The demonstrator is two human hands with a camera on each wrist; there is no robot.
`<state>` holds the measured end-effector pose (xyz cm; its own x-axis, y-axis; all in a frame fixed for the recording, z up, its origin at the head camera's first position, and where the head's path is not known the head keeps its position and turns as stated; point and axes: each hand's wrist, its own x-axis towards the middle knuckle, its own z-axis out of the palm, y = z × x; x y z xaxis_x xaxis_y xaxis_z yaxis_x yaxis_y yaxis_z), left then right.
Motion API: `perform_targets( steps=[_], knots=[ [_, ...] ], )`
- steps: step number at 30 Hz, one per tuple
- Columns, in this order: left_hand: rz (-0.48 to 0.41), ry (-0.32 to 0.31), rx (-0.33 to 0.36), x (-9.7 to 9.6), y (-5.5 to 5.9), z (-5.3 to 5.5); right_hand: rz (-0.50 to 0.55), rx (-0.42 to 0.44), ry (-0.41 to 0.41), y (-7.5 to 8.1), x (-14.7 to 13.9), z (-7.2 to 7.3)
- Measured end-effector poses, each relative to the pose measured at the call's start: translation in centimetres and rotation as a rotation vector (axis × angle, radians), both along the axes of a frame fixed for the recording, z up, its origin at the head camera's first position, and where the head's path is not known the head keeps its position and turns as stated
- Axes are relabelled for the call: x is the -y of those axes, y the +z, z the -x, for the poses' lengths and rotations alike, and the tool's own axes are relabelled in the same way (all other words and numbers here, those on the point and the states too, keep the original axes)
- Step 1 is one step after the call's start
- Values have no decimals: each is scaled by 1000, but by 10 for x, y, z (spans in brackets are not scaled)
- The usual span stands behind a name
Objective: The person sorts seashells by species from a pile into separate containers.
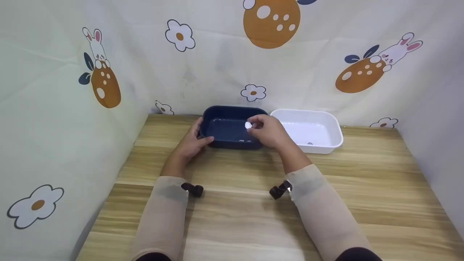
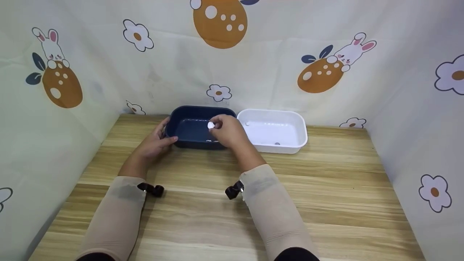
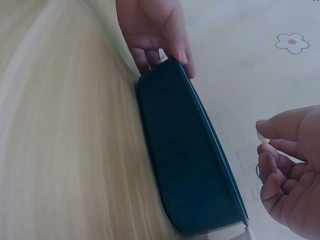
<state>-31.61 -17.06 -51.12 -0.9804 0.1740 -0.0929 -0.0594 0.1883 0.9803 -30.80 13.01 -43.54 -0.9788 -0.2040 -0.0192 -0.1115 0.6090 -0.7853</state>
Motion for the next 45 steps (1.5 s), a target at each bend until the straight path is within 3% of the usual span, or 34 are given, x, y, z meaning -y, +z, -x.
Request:
perform_targets(
  steps=[9, 19, 28, 33, 45],
  knots=[
    [6, -5, 4, 0, -2, 2, -12, -5, -15, -6, -7, -1],
    [-32, -7, 14, -1, -1, 1, 3, -5, -19, -10, -18, -16],
    [-13, -10, -2, -1, -2, 2, 56, -37, -29, -16, -35, -31],
    [-18, -9, -9, -1, -2, 1, 81, -30, -38, -16, -39, -33],
    [20, 24, 6, -4, 1, 1, 21, -59, -55, -19, -61, -33]
  ],
)
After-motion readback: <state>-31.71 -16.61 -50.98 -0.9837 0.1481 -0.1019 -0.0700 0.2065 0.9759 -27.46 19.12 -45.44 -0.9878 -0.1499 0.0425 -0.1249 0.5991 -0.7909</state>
